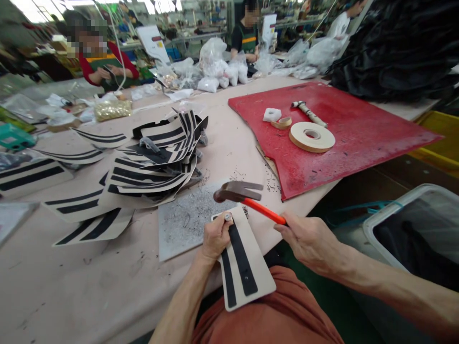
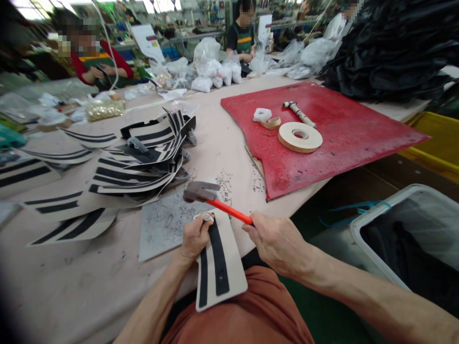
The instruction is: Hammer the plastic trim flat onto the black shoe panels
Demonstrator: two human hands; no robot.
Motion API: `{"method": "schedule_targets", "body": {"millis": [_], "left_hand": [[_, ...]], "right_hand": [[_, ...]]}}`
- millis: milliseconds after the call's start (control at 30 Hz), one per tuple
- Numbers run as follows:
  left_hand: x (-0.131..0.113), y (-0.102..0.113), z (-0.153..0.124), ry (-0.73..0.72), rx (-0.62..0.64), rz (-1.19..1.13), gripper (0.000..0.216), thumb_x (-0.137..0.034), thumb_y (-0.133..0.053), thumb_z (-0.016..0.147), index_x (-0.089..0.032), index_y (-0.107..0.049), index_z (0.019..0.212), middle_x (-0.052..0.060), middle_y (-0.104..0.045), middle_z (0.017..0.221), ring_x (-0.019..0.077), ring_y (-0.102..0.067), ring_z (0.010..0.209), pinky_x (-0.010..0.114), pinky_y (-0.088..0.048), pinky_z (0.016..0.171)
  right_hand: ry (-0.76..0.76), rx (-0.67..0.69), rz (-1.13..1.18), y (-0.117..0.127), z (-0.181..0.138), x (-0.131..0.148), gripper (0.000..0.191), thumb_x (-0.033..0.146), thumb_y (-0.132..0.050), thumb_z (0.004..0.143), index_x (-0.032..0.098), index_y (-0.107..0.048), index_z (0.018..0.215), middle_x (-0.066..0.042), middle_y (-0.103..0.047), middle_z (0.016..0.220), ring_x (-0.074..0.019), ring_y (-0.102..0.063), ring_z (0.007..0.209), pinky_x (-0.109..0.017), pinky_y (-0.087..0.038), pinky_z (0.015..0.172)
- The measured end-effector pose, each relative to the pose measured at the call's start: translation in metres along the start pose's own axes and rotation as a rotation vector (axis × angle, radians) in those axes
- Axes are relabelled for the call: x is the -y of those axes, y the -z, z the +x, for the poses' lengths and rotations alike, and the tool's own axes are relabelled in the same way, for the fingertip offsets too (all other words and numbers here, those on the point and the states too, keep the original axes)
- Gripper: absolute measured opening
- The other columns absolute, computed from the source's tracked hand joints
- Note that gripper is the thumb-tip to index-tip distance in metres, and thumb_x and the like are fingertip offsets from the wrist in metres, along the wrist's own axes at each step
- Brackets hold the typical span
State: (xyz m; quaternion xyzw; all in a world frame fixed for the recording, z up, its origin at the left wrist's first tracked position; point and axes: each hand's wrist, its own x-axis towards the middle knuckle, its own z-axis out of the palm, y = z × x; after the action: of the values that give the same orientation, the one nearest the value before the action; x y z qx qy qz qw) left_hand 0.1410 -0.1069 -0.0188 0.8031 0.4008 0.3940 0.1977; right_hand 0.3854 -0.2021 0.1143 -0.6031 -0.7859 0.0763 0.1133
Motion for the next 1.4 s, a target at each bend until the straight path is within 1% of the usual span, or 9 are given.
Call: {"method": "schedule_targets", "body": {"millis": [167, 267, 500, 633, 700, 800, 933, 1000, 1400], "left_hand": [[0.001, 0.000, 0.000, -0.053, -0.023, 0.063, 0.012, -0.020, -0.052, 0.094, -0.021, -0.064, 0.089, 0.001, -0.066, 0.068, 0.0163, -0.066, 0.062, 0.025, -0.051, 0.062], [-0.001, 0.002, 0.001, -0.043, -0.002, 0.023, 0.013, -0.020, -0.051, 0.095, -0.021, -0.064, 0.097, 0.004, -0.072, 0.081, 0.0172, -0.070, 0.073, 0.026, -0.053, 0.069], [-0.005, 0.008, 0.006, 0.056, 0.060, -0.090, 0.012, -0.023, -0.052, 0.096, -0.021, -0.064, 0.099, 0.003, -0.074, 0.091, 0.0166, -0.071, 0.083, 0.026, -0.054, 0.077], [-0.006, 0.010, 0.006, 0.100, 0.079, -0.121, 0.013, -0.022, -0.054, 0.094, -0.022, -0.065, 0.098, 0.004, -0.075, 0.094, 0.0173, -0.070, 0.086, 0.027, -0.053, 0.080], [-0.009, 0.009, 0.005, 0.135, 0.075, -0.141, 0.013, -0.024, -0.054, 0.093, -0.022, -0.067, 0.096, 0.004, -0.075, 0.094, 0.0177, -0.070, 0.086, 0.028, -0.053, 0.081], [-0.013, 0.006, 0.009, 0.299, 0.001, -0.213, 0.013, -0.030, -0.061, 0.088, -0.021, -0.070, 0.090, 0.004, -0.075, 0.088, 0.0188, -0.071, 0.082, 0.029, -0.055, 0.079], [-0.008, 0.013, 0.032, 0.731, -0.445, -0.570, 0.032, -0.048, -0.064, 0.084, -0.016, -0.067, 0.084, 0.005, -0.072, 0.076, 0.0184, -0.071, 0.065, 0.032, -0.058, 0.066], [-0.004, 0.022, 0.045, 0.777, -0.582, -0.686, 0.034, -0.047, -0.070, 0.079, -0.014, -0.066, 0.084, 0.004, -0.072, 0.076, 0.0170, -0.070, 0.062, 0.031, -0.059, 0.063], [0.003, 0.036, -0.001, 0.682, -0.430, -0.548, 0.028, -0.041, -0.072, 0.083, -0.014, -0.070, 0.087, 0.006, -0.076, 0.083, 0.0165, -0.073, 0.070, 0.029, -0.061, 0.072]], "right_hand": [[-0.035, 0.156, -0.063, 0.004, -0.002, 0.001, 0.030, 0.036, -0.035, 0.103, 0.020, -0.051, 0.085, -0.003, -0.059, 0.062, -0.0144, -0.047, 0.047, -0.032, -0.015, 0.052], [-0.103, 0.160, -0.020, 0.000, 0.002, -0.008, 0.030, 0.039, -0.034, 0.104, 0.021, -0.052, 0.089, -0.003, -0.060, 0.065, -0.0162, -0.051, 0.052, -0.032, -0.016, 0.053], [-0.377, 0.242, 0.115, -0.050, 0.050, -0.044, 0.031, 0.035, -0.034, 0.104, 0.019, -0.058, 0.095, -0.006, -0.065, 0.080, -0.0194, -0.060, 0.070, -0.029, -0.036, 0.062], [-0.337, 0.014, 0.039, -0.075, 0.060, -0.017, 0.034, 0.037, -0.049, 0.098, 0.013, -0.055, 0.121, -0.019, -0.061, 0.122, -0.0300, -0.058, 0.110, -0.037, -0.041, 0.087], [-0.309, 0.019, 0.136, -0.085, 0.056, 0.008, 0.044, 0.046, -0.055, 0.094, 0.013, -0.052, 0.123, -0.018, -0.063, 0.116, -0.0314, -0.059, 0.108, -0.039, -0.042, 0.088], [-0.419, 0.201, 0.309, -0.101, 0.051, 0.035, 0.046, 0.045, -0.061, 0.090, 0.012, -0.050, 0.120, -0.014, -0.068, 0.093, -0.0303, -0.066, 0.088, -0.036, -0.044, 0.075], [-0.531, 0.169, 0.501, -0.120, 0.051, 0.035, 0.032, 0.028, -0.057, 0.090, 0.013, -0.048, 0.117, -0.012, -0.069, 0.093, -0.0273, -0.067, 0.090, -0.033, -0.043, 0.076], [-0.526, 0.149, 0.621, -0.123, 0.051, 0.029, 0.033, 0.028, -0.059, 0.088, 0.014, -0.048, 0.116, -0.012, -0.069, 0.096, -0.0266, -0.066, 0.093, -0.033, -0.043, 0.078], [-0.549, 0.062, 0.893, -0.122, 0.045, 0.026, 0.041, 0.025, -0.061, 0.083, 0.017, -0.051, 0.121, -0.007, -0.071, 0.099, -0.0229, -0.066, 0.092, -0.034, -0.047, 0.080]]}}
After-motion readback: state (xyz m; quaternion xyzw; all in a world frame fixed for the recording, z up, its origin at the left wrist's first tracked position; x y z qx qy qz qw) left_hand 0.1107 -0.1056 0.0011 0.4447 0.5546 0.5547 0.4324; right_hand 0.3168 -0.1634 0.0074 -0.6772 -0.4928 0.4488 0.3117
